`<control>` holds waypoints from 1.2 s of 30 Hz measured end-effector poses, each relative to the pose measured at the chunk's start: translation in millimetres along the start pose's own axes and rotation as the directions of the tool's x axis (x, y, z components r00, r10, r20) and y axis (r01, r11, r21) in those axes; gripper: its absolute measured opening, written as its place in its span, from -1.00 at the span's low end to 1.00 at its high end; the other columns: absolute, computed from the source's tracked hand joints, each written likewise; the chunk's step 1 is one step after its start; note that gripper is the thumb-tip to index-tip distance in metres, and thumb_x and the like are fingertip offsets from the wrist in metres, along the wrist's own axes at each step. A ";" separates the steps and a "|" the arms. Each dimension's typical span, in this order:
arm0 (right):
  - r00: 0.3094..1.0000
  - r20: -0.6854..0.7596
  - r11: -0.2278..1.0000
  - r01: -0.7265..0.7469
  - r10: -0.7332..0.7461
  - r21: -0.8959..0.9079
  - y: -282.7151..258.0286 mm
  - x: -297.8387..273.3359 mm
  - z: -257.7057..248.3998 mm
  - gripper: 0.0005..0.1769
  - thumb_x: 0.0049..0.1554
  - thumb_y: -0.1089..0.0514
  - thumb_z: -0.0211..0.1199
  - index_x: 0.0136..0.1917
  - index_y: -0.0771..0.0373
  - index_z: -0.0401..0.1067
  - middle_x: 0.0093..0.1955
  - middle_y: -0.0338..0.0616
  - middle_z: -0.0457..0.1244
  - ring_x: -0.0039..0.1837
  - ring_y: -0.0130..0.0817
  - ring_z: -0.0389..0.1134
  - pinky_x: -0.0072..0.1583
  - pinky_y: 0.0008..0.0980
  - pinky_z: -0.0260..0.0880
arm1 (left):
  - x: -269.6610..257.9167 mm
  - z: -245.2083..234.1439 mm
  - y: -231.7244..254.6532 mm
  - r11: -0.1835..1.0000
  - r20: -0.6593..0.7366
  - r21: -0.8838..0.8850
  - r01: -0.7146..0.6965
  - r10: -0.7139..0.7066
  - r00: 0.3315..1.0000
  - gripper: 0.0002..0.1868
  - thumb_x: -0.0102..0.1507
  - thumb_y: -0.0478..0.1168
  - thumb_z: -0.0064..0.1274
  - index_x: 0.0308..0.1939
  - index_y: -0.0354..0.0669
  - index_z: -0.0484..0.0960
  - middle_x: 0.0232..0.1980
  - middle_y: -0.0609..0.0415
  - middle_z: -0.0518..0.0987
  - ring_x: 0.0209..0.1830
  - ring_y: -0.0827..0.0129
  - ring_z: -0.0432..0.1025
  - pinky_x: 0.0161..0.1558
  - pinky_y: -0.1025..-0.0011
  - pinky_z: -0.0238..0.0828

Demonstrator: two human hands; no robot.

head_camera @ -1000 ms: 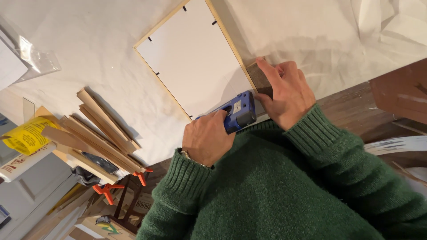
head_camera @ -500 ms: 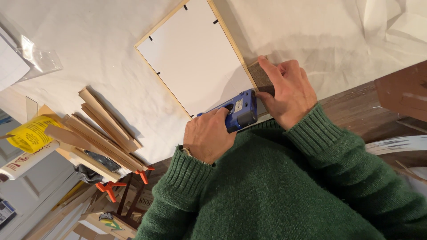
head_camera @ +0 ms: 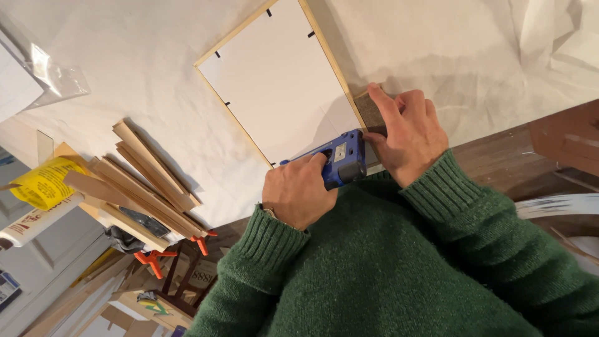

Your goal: The recorder uses a staple gun and wooden blocks to secure backing boards into wooden frames for several pieces of artwork.

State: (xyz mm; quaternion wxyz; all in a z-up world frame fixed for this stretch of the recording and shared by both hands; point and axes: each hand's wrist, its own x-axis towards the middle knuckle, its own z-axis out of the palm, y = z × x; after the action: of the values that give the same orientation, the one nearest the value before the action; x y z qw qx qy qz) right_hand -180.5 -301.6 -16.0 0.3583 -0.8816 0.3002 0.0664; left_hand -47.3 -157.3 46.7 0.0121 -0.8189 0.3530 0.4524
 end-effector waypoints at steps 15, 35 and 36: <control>0.997 0.075 0.999 0.017 -0.020 0.039 8.3 6.4 -22.0 -0.09 -0.05 0.11 0.50 0.52 0.04 0.22 0.15 0.09 0.18 0.16 0.12 0.27 0.09 0.01 0.37 | -38.0 10.7 -23.7 0.984 -0.269 -0.085 -0.154 0.126 0.955 -0.54 0.02 -0.02 0.24 -0.08 -0.19 0.65 -0.15 -0.10 0.69 -0.18 0.00 0.58 -0.11 0.11 0.52; 0.976 0.204 0.996 0.057 -0.070 0.071 76.2 12.6 -16.8 -0.54 0.09 0.07 0.37 0.24 0.23 0.50 0.08 0.01 0.31 -0.03 -0.19 0.41 0.02 -0.24 0.47 | -61.7 153.6 -169.5 0.898 -0.592 -0.260 0.354 -0.438 0.677 -0.23 0.02 0.03 0.41 0.16 -0.27 0.44 0.06 -0.14 0.49 0.11 -0.05 0.37 0.16 0.04 0.21; 0.974 0.206 0.995 0.080 -0.092 0.063 74.9 10.1 -8.5 -0.54 0.09 0.07 0.37 0.24 0.23 0.50 0.08 0.01 0.31 -0.03 -0.19 0.41 0.02 -0.24 0.47 | -64.5 145.7 -159.5 0.891 -0.599 -0.278 0.358 -0.452 0.661 -0.23 0.02 0.03 0.41 0.16 -0.27 0.44 0.06 -0.14 0.49 0.11 -0.05 0.37 0.16 0.04 0.21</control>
State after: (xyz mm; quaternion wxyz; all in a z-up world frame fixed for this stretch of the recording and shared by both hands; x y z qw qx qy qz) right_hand -216.3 -354.4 -57.4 0.4140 -0.8719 0.2242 0.1347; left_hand -82.1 48.4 -38.7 -0.0661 -0.9803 0.1117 0.1488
